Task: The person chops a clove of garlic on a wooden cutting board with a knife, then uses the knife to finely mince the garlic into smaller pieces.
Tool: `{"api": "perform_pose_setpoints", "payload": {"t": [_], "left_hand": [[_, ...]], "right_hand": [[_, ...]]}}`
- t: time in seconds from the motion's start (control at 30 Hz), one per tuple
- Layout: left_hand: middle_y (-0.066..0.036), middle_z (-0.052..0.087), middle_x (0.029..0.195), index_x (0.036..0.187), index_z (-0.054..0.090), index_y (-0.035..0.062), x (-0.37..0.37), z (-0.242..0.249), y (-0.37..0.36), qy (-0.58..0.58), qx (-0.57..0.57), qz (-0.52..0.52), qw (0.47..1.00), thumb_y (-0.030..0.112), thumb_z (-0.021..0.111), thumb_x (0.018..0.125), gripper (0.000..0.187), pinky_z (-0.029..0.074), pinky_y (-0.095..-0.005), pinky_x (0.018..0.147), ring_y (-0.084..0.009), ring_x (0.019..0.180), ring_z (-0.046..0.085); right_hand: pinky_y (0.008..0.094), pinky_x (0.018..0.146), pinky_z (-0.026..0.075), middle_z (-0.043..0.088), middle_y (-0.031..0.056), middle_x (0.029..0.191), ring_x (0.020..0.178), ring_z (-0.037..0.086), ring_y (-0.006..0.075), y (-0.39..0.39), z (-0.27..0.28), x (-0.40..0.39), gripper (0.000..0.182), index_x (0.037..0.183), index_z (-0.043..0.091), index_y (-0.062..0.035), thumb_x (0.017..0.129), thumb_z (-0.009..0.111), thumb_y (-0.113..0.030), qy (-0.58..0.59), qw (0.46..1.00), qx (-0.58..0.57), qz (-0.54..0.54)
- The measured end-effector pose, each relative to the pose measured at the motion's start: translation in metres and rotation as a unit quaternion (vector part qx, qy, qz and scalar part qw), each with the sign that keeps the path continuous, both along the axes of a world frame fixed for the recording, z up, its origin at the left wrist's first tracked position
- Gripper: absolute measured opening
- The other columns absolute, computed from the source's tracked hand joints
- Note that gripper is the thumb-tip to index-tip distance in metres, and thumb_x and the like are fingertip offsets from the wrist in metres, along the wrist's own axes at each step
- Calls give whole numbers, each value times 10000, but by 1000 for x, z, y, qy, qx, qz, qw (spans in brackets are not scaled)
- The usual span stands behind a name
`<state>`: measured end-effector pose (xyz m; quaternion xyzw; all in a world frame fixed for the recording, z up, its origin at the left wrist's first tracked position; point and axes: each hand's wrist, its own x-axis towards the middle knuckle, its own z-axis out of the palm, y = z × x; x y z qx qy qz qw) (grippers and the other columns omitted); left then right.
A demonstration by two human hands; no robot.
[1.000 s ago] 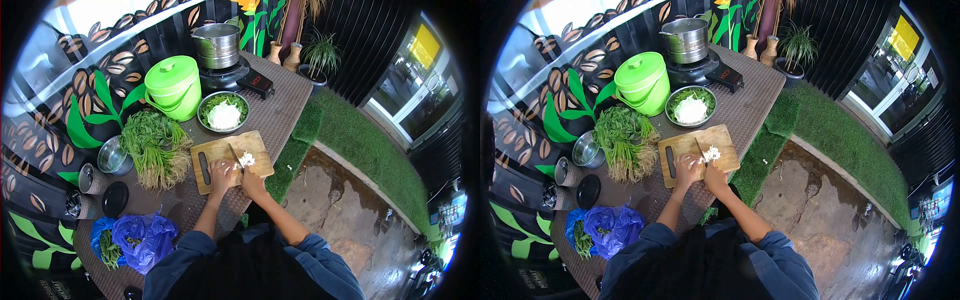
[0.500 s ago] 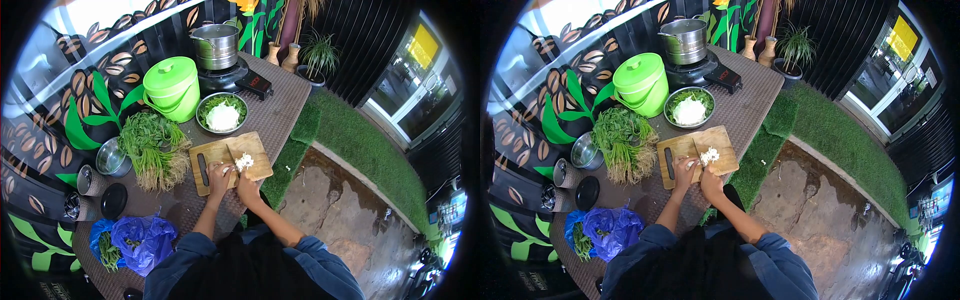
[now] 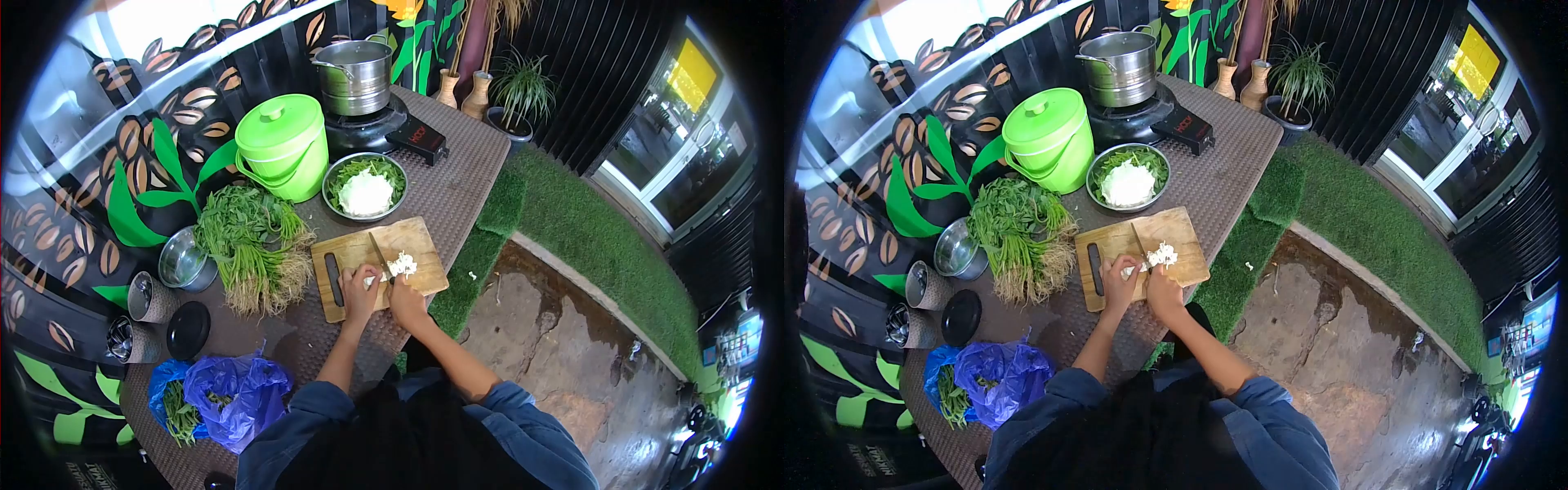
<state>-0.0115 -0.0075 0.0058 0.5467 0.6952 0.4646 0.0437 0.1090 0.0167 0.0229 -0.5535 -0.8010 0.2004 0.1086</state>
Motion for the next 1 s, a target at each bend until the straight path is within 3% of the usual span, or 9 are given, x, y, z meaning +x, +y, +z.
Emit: {"api": "perform_pose_setpoints", "payload": {"t": [0.1, 0.27, 0.6, 0.7, 0.8, 0.87, 1.0], "left_hand": [[21, 662, 807, 853, 599, 121, 0, -9, 3, 6, -1, 11, 1000, 152, 696, 785, 122, 343, -363, 857, -220, 876, 488], [28, 665, 803, 855, 600, 120, -1, -5, 1, -5, 3, 3, 1000, 154, 705, 782, 133, 338, -361, 862, -214, 872, 483], [8, 660, 782, 847, 607, 117, 0, -7, 1, -9, 14, 17, 1000, 149, 702, 779, 122, 352, -365, 847, -226, 870, 494], [3, 660, 789, 842, 613, 113, 0, -5, 0, -42, 24, 2, 999, 150, 704, 768, 123, 363, -366, 838, -229, 864, 501], [-1, 660, 795, 831, 621, 109, 1, 1, -3, -14, 15, -3, 1000, 139, 709, 737, 132, 375, -371, 837, -236, 857, 506], [-9, 661, 805, 830, 626, 108, 1, -3, -4, -16, 20, -6, 1000, 129, 707, 719, 140, 379, -374, 842, -240, 859, 508], [-31, 660, 874, 844, 638, 101, -1, -8, -7, -49, 16, -24, 998, 102, 698, 674, 180, 384, -378, 861, -259, 862, 512]], "right_hand": [[494, 714, 524, 629, 298, 809, 808, 643, 437, 3, 22, 5, 320, 1061, 429, 57, 925, 443, -232, -2, 998, -68, 19], [438, 599, 552, 654, 249, 775, 712, 669, 391, -18, 3, -4, 265, 1015, 433, 32, 907, 447, -209, -17, 999, -4, -29], [446, 571, 551, 651, 223, 716, 678, 673, 370, -15, 8, 2, 260, 1010, 444, 31, 899, 457, -204, -52, 998, 30, 30], [458, 589, 549, 649, 234, 734, 701, 669, 384, -24, 4, -3, 267, 1007, 449, 37, 897, 470, -206, -16, 1000, 18, -21], [467, 614, 546, 644, 256, 767, 722, 664, 395, -15, -5, -4, 286, 1021, 441, 42, 897, 487, -211, 15, 999, 35, -13], [504, 655, 526, 633, 287, 795, 750, 643, 444, 2, -5, -3, 337, 1043, 429, 54, 916, 473, -255, 10, 1000, -14, 6], [497, 695, 518, 637, 282, 838, 797, 639, 443, 12, 30, 8, 345, 1055, 429, 59, 929, 444, -262, -32, 996, -61, 57]]}}
